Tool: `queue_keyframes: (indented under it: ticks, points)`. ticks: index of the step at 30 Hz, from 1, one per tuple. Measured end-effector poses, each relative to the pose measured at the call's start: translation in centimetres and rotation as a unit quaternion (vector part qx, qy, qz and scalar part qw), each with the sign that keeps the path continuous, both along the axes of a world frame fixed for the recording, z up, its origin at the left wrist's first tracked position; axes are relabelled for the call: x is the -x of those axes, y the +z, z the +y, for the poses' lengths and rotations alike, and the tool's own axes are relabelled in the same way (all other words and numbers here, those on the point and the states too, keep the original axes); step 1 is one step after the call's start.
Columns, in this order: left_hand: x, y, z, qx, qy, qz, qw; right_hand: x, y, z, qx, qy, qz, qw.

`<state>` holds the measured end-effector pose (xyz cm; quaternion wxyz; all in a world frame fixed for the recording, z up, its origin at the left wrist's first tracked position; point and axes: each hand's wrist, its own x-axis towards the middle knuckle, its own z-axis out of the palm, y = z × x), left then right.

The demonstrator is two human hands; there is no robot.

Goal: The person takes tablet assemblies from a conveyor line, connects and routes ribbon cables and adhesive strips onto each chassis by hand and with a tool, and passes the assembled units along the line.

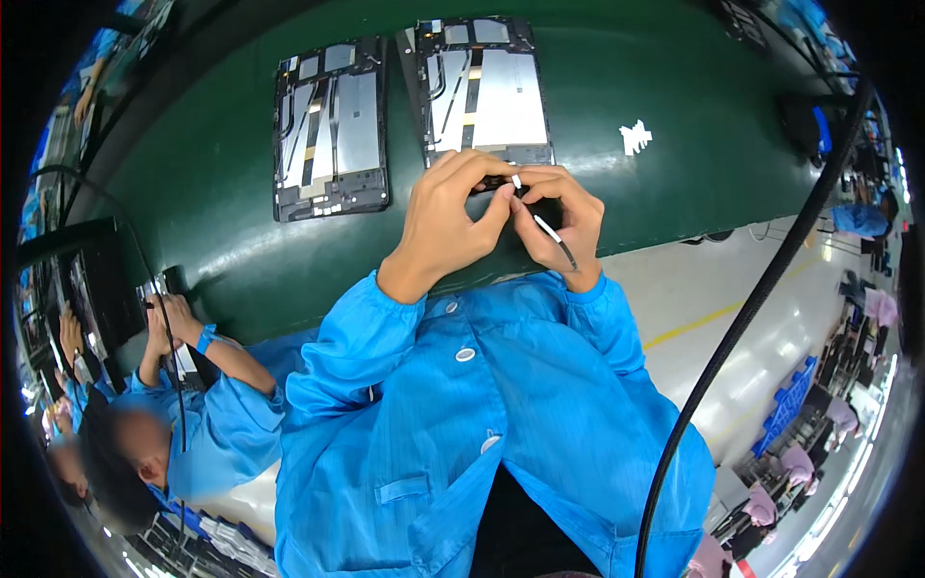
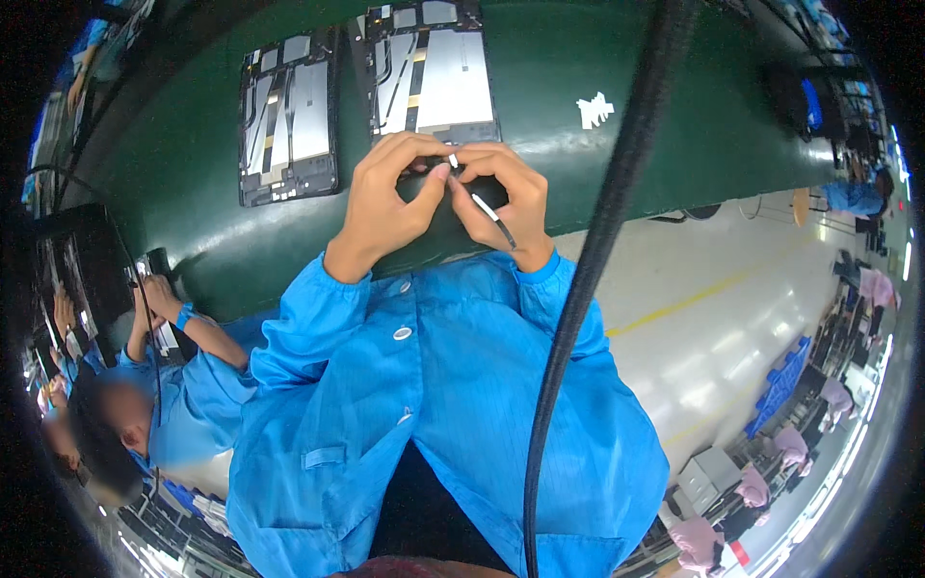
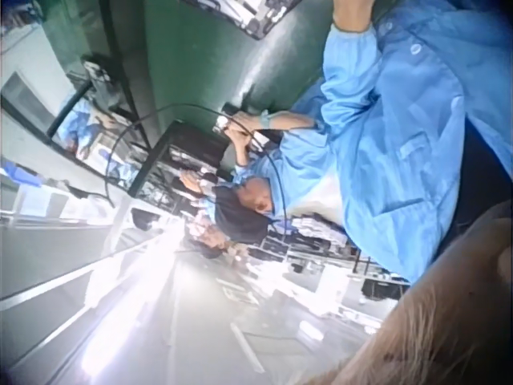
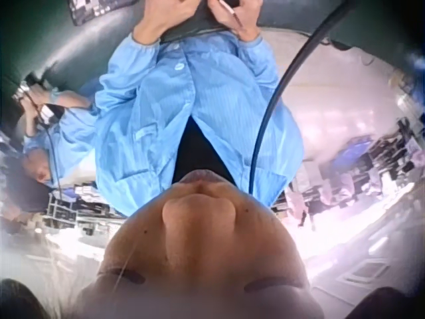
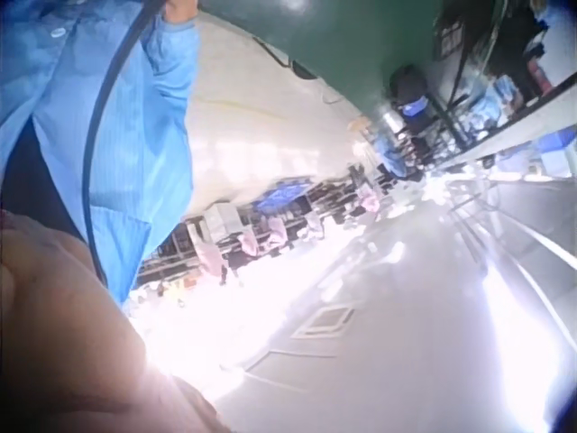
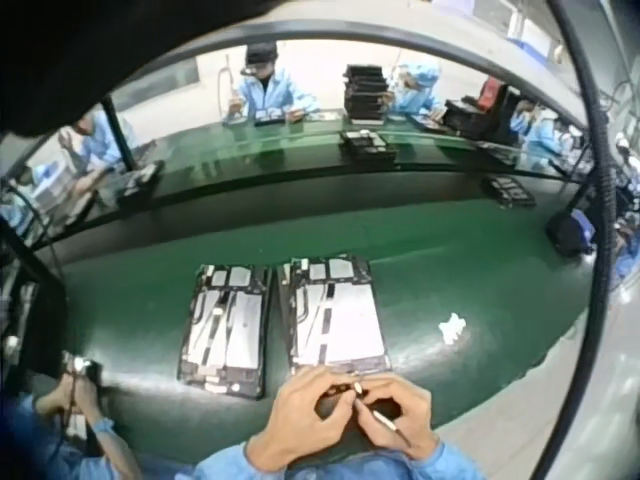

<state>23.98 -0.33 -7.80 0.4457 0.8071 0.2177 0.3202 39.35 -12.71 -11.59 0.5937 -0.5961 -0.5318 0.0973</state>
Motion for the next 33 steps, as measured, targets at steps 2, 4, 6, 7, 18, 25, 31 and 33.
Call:
queue_keyframes:
  ticks: [2,4,6,7,18,25,31,33]
  points:
    - [0.2,-0.1,0.2,-0.010,-0.019,0.004,1.000,0.0,0.4,0.2,0.003,-0.003,-0.003,1.000]
    - [0.4,-0.2,0.8,-0.054,-0.019,0.014,0.998,-0.1,0.4,0.3,0.003,0.001,-0.010,1.000]
    - [0.6,-0.2,1.2,-0.100,-0.022,0.023,0.994,-0.2,0.3,0.3,0.002,0.002,-0.018,1.000]
    - [0.6,-0.1,1.3,-0.100,-0.025,0.036,0.994,-0.2,0.3,0.2,0.005,0.002,-0.017,1.000]
    - [0.3,0.5,1.9,-0.159,-0.043,0.035,0.986,-0.2,0.7,0.3,0.016,0.000,-0.036,0.999]
    - [-0.1,0.2,2.3,-0.126,-0.040,0.033,0.991,-0.3,0.7,0.4,0.012,0.019,-0.059,0.998]
    - [-2.5,1.0,3.8,-0.059,-0.008,0.079,0.995,-0.8,0.2,0.3,-0.007,0.029,-0.068,0.997]
    - [-4.5,2.6,4.3,-0.110,0.013,0.043,0.993,-0.8,0.1,-0.1,0.000,0.016,-0.072,0.997]
